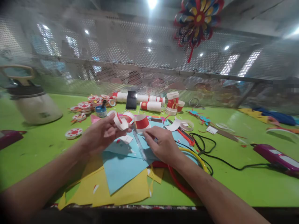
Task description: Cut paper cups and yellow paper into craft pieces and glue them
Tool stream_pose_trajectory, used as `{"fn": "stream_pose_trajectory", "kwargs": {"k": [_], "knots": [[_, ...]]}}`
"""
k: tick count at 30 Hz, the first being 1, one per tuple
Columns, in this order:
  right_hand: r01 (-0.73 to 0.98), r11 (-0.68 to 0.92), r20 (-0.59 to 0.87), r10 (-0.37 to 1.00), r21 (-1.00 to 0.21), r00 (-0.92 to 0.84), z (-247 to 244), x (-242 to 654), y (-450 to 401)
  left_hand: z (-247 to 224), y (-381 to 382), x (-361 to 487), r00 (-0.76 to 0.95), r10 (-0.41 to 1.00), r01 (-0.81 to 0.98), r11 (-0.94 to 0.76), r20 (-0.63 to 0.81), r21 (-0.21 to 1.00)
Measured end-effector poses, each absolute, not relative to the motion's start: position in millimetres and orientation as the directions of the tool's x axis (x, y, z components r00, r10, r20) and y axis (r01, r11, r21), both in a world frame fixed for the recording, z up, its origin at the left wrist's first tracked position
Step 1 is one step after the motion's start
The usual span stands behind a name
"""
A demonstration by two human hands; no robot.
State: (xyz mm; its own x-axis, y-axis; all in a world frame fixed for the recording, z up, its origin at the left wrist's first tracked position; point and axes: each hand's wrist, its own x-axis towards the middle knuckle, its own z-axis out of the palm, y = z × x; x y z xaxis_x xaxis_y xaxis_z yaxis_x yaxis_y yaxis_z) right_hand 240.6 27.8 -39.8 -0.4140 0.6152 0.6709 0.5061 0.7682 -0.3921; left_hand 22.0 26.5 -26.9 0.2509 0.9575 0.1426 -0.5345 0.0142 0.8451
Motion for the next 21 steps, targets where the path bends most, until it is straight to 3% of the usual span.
{"fn": "stream_pose_trajectory", "kwargs": {"k": [9,21], "knots": [[0.526,0.762,0.673,0.616,-0.376,-0.410,-42.9,241.5,31.3,-24.1,24.3,20.3,0.263,0.953,-0.573,0.027,0.152,0.819],[0.547,0.732,0.609,0.663,-0.405,-0.436,-44.7,240.5,32.2,-9.6,37.2,-10.6,0.059,0.957,-0.619,-0.187,0.283,0.763]]}}
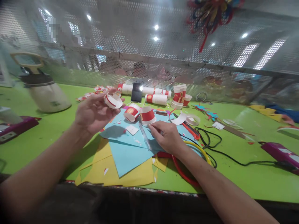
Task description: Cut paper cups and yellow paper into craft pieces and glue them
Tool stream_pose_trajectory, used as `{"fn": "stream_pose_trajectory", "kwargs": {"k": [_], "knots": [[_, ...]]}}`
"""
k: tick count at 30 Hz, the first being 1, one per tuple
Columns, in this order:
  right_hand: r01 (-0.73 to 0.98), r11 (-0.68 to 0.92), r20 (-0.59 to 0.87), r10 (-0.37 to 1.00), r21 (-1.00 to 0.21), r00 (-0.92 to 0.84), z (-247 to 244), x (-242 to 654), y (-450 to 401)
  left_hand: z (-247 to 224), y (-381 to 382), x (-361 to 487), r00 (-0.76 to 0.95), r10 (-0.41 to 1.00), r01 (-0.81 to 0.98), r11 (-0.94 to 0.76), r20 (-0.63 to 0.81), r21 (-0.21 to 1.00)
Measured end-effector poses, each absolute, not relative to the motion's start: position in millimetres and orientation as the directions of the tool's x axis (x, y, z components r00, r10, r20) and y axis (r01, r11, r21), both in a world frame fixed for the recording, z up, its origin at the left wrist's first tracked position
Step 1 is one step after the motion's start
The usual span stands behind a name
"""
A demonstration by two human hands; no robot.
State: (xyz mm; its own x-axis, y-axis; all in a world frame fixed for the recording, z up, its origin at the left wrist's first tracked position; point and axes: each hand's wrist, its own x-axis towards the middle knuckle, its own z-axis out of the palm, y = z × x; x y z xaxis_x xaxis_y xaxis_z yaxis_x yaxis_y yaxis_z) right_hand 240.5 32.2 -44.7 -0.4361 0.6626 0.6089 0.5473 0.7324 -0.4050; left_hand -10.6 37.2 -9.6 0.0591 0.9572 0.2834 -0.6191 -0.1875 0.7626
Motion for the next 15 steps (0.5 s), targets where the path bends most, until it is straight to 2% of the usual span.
{"fn": "stream_pose_trajectory", "kwargs": {"k": [5,15], "knots": [[0.552,0.708,0.584,0.693,-0.441,-0.423,-44.2,240.6,33.1,-9.1,38.4,-13.2,0.041,0.967,-0.607,-0.175,0.251,0.775],[0.541,0.725,0.563,0.680,-0.425,-0.469,-52.6,237.2,29.6,-17.9,26.4,2.3,0.269,0.957,-0.550,0.064,0.104,0.832]]}}
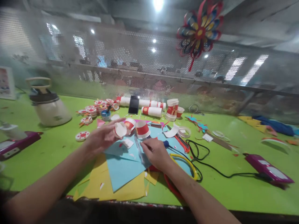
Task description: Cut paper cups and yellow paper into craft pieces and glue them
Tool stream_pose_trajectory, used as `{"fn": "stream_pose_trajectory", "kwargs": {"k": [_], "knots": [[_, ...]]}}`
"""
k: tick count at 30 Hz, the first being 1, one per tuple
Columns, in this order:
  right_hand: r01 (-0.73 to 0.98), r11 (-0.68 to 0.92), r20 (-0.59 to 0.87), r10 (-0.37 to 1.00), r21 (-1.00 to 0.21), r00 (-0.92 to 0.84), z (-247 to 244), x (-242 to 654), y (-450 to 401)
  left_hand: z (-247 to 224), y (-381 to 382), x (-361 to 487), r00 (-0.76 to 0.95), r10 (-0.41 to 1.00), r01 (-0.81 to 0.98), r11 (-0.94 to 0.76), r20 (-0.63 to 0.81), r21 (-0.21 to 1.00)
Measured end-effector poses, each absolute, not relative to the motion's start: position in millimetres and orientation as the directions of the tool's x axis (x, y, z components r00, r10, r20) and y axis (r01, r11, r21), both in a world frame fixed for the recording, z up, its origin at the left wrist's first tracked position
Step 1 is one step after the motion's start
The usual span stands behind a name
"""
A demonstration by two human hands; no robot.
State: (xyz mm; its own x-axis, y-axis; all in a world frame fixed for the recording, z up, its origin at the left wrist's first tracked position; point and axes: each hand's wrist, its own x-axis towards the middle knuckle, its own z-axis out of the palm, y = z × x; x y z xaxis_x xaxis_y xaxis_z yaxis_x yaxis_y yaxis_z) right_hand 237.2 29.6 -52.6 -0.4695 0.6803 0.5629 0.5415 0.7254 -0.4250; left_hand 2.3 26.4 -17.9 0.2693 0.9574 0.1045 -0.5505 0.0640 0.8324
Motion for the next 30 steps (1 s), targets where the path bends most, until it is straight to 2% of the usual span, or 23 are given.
{"fn": "stream_pose_trajectory", "kwargs": {"k": [11,19,25,27,30], "knots": [[0.495,0.742,0.607,0.662,-0.452,-0.439,-41.3,232.5,20.2,-17.7,16.9,14.1,0.343,0.934,-0.463,0.074,0.101,0.883],[0.517,0.699,0.603,0.704,-0.494,-0.376,-48.5,235.7,26.9,-18.3,12.2,20.4,0.313,0.945,-0.357,0.020,0.100,0.934],[0.523,0.677,0.576,0.728,-0.518,-0.372,-49.6,237.4,27.3,-18.1,16.5,15.6,0.206,0.971,-0.321,-0.046,0.117,0.946],[0.518,0.681,0.571,0.726,-0.517,-0.384,-49.1,236.9,27.3,-18.0,18.5,13.9,0.205,0.970,-0.245,-0.082,0.134,0.966],[0.520,0.692,0.574,0.715,-0.500,-0.399,-48.6,236.1,27.3,-20.4,20.5,14.8,0.177,0.967,-0.032,-0.180,0.183,0.983]]}}
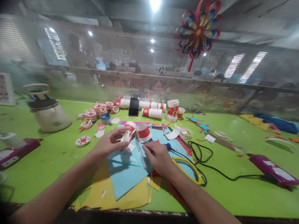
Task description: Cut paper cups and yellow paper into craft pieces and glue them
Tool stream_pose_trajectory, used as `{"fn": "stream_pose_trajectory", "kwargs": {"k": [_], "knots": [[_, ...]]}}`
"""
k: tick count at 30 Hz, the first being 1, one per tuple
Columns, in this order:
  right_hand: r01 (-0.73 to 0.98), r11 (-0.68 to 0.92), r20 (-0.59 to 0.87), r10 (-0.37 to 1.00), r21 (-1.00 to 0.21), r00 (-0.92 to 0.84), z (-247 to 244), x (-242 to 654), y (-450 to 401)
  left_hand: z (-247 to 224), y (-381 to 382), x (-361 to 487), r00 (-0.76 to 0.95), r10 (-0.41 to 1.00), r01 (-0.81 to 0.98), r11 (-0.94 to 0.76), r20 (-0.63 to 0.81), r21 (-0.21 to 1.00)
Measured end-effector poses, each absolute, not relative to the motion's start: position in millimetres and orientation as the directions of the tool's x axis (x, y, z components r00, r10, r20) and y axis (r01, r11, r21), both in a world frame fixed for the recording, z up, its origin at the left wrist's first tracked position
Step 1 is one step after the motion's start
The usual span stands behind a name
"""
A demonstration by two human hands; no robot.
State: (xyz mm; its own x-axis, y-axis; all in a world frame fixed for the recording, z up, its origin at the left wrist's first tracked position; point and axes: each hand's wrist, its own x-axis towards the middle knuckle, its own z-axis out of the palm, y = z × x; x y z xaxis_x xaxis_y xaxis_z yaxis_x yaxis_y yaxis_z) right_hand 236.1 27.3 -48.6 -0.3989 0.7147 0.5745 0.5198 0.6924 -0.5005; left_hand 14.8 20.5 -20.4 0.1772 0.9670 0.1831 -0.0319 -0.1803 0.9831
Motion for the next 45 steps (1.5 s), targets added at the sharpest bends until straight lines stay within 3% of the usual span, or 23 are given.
{"fn": "stream_pose_trajectory", "kwargs": {"k": [6,16,19,23,26,30,38,45], "knots": [[0.530,0.696,0.579,0.709,-0.484,-0.402,-49.2,235.9,28.2,-30.8,17.2,21.5,0.137,0.873,0.275,-0.487,0.468,0.829],[0.515,0.703,0.548,0.708,-0.490,-0.446,-45.3,233.7,23.3,-27.5,11.0,25.5,0.220,0.856,0.289,-0.515,0.467,0.807],[0.509,0.707,0.543,0.705,-0.491,-0.456,-46.2,233.8,24.0,-26.7,13.8,25.4,0.211,0.911,0.203,-0.397,0.356,0.895],[0.506,0.708,0.540,0.705,-0.493,-0.460,-48.5,234.0,25.9,-25.5,18.3,21.2,0.258,0.957,-0.138,-0.103,0.136,0.985],[0.509,0.704,0.541,0.708,-0.496,-0.454,-50.4,234.8,26.5,-23.6,19.8,16.7,0.317,0.946,-0.397,0.072,0.063,0.915],[0.520,0.692,0.542,0.719,-0.501,-0.435,-51.8,235.7,27.8,-21.7,20.5,13.2,0.310,0.950,-0.556,0.157,0.029,0.816],[0.535,0.677,0.543,0.732,-0.506,-0.412,-51.6,235.8,28.3,-20.7,20.5,15.2,0.364,0.931,-0.667,0.231,0.038,0.708],[0.530,0.672,0.539,0.736,-0.516,-0.410,-54.5,236.0,31.1,-0.6,26.9,-5.5,0.188,0.981,-0.534,0.138,-0.042,0.834]]}}
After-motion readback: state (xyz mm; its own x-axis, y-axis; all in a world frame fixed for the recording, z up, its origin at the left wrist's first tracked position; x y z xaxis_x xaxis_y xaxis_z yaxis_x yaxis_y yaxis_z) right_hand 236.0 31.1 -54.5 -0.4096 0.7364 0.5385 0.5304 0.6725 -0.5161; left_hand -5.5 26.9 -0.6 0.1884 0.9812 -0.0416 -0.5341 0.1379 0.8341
